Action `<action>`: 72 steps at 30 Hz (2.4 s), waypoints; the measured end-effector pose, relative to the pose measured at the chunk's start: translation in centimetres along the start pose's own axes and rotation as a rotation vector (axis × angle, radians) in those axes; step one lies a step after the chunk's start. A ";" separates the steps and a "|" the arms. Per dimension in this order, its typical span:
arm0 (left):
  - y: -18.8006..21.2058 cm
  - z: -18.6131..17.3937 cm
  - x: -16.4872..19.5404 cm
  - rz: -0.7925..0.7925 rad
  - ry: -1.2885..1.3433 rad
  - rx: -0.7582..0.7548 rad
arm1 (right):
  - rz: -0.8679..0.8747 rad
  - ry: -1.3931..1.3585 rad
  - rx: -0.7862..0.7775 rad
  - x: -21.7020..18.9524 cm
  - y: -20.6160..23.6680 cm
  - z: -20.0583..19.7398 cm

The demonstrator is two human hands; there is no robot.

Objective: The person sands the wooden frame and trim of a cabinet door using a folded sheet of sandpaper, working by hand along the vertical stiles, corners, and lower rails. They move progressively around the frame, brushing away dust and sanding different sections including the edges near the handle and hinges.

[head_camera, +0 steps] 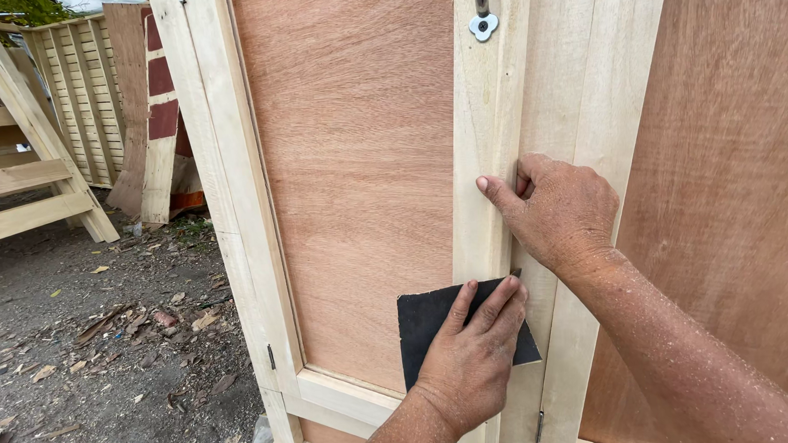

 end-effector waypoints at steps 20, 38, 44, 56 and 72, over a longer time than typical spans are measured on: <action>12.9 12.9 9.6 0.324 -0.062 0.300 | -0.065 -0.097 0.147 0.4 0.6 -0.3; 9.3 6.4 6.8 0.360 -0.019 -0.490 | -0.128 -0.172 0.188 1.3 0.5 -0.7; 7.1 4.8 5.3 0.162 0.003 -0.331 | -0.130 -0.202 0.207 1.1 0.5 -1.0; -6.7 -9.2 -3.7 0.012 -0.120 0.180 | -0.157 -0.763 0.477 3.6 0.3 -4.7; -17.8 -20.2 -10.6 -0.177 -0.102 0.476 | -0.154 -0.888 0.723 6.0 -1.0 -8.1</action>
Point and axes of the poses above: each hand's wrist, its own y-axis away from the middle knuckle, its own z-axis out of the palm, x = y × z, the point moved 10 cm from there along -y, towards the middle knuckle, and after that the axes turned 14 degrees about -z, right-handed, at the moved point
